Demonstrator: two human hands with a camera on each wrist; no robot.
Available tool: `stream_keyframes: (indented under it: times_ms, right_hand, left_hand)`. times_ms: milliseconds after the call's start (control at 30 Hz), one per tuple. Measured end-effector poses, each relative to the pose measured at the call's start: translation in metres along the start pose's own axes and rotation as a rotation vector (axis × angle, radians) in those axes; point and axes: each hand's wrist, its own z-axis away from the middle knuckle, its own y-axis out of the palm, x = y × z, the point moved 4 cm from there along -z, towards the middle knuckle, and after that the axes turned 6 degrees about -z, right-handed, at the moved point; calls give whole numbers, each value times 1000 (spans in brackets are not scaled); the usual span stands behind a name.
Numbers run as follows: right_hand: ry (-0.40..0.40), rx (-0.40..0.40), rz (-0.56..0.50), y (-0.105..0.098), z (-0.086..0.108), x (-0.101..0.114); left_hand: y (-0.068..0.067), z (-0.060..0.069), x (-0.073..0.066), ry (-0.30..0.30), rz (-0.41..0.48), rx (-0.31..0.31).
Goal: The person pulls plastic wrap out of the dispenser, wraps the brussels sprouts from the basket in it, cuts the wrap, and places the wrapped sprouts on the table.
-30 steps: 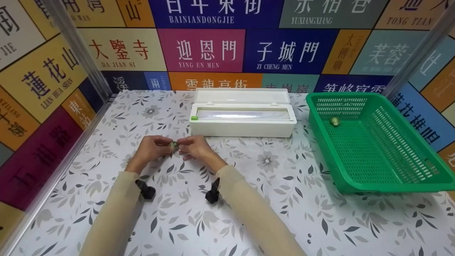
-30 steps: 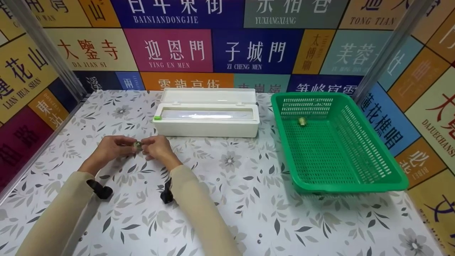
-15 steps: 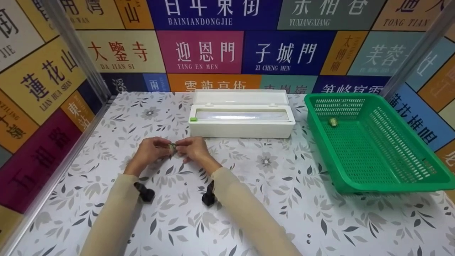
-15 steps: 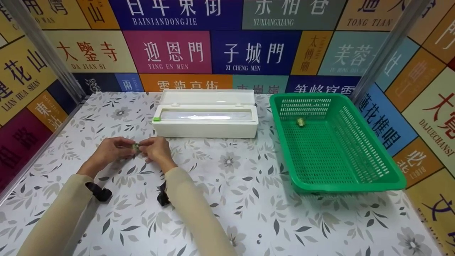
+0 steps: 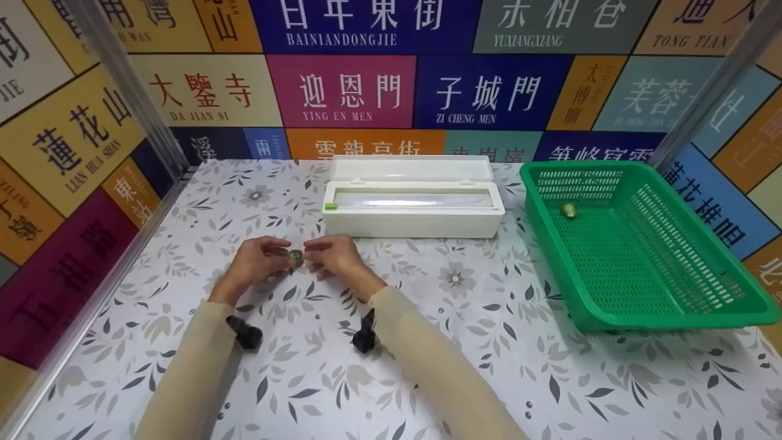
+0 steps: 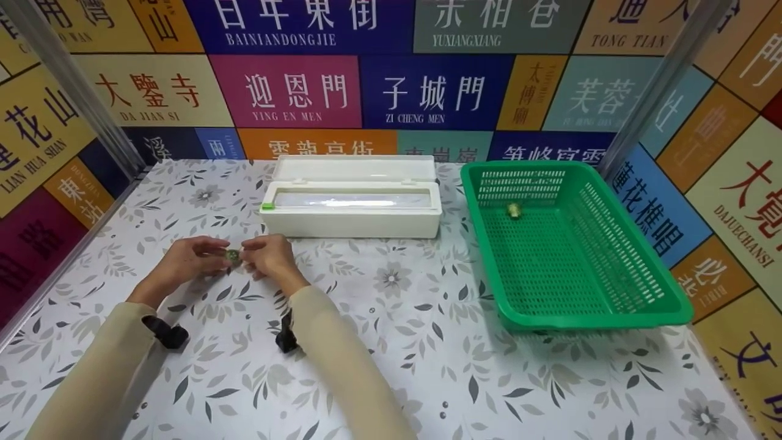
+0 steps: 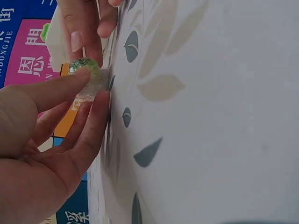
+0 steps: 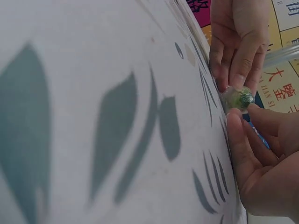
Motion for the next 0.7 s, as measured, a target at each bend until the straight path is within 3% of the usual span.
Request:
stream_keyframes:
  times_ms: [300,500,700]
  right_hand:
    - [-8,47,44,-9,6,8]
    - [18,78,86,-8,7,4]
    - [26,102,76,-6,7,1]
  left_hand:
    - [-5,4,-2,5,-61,28]
    - [-3,4,-2,-31,-97,59]
    - [-1,3,-2,-14,-131,46]
